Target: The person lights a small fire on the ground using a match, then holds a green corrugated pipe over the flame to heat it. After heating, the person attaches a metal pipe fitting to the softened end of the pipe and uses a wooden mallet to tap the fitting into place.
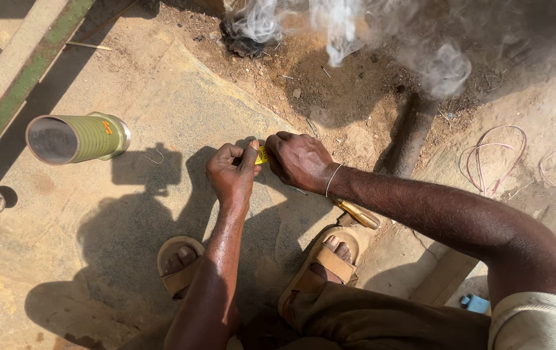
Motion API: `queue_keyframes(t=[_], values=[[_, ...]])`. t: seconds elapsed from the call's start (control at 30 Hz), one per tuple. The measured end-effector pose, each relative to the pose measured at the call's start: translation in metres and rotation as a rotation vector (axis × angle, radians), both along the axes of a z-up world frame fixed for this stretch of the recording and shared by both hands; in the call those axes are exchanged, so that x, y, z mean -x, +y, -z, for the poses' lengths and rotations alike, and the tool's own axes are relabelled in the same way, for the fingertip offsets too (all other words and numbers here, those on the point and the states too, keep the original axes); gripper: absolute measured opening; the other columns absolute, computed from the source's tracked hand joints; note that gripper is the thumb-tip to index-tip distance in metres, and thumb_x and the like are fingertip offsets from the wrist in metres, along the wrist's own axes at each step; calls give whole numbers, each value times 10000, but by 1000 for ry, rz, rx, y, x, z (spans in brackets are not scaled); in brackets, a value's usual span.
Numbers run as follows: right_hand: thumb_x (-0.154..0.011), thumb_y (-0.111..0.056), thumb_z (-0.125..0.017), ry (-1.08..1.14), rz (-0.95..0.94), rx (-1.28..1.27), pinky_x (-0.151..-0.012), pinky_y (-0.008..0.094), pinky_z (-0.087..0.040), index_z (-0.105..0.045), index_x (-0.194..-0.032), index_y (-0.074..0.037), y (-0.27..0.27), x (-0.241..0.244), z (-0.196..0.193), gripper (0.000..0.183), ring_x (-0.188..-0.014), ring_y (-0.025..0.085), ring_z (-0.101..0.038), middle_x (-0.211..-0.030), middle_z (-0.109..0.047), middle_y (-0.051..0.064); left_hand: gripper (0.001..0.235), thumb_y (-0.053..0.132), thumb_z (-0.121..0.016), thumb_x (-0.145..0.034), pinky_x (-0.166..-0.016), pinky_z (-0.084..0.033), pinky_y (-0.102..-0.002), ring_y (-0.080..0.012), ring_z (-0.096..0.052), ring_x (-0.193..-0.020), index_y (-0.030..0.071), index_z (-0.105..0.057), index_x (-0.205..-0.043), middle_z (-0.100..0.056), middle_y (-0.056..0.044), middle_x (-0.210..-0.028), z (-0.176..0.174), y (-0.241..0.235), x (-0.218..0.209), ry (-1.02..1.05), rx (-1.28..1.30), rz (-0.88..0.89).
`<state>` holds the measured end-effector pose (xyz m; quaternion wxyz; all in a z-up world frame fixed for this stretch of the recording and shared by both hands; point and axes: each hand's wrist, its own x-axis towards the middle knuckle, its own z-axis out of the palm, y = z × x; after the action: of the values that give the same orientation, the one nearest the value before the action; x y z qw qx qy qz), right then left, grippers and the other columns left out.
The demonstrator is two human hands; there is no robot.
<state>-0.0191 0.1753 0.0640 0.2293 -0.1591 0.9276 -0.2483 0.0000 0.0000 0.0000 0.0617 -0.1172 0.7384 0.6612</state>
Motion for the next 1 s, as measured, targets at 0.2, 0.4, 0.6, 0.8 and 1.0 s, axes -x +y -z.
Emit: queue_keyframes(t=[0.2, 0.4, 0.6, 0.8, 1.0], values=[[-906, -222, -666, 61, -27, 83, -640, 442, -576, -591, -998, -13, 7, 2, 3, 241, -694, 306, -670, -829, -627, 141, 259, 191, -770, -949, -463, -591, -256, -108, -713, -586, 53, -619, -789, -664, -73, -669, -7, -2, 5, -56, 85, -29], [-789, 24, -700, -130, 237, 490, -594, 358, -586, -534, -756, 6, 35, 5, 19, 170, -659, 163, -632, -773, -599, 64, 227, 156, -763, -998, -606, -610, -250, -134, -694, -758, 19, -593, -1059, -663, -116, -909, -16, -17, 19, -44, -166, -40], [-847, 68, -638, -457, 574, 813, -620, 267, -620, -657, -1019, -43, 42, 13, 24, 205, -700, 111, -708, -802, -613, 12, 264, 178, -648, -975, -655, -687, -299, -204, -774, -823, 66, -602, -1210, -657, -151, -1090, -33, -9, 28, -336, -368, -125], [-921, 14, -676, -289, 561, 898, -693, 251, -639, -630, -1070, -27, 28, 23, 21, 161, -792, 82, -731, -891, -643, 7, 599, 89, -783, -852, -867, -662, -306, -204, -695, -1110, 39, -563, -1407, -652, -131, -1246, -22, -3, 43, -262, -420, -55], [-958, -48, -764, -102, 374, 600, -590, 284, -506, -662, -959, 8, 12, 36, 11, 117, -687, 97, -601, -826, -668, 41, 704, 80, -857, -792, -965, -638, -313, -177, -695, -1140, -15, -550, -1419, -695, -170, -1211, -20, -6, 58, -250, -372, 168]])
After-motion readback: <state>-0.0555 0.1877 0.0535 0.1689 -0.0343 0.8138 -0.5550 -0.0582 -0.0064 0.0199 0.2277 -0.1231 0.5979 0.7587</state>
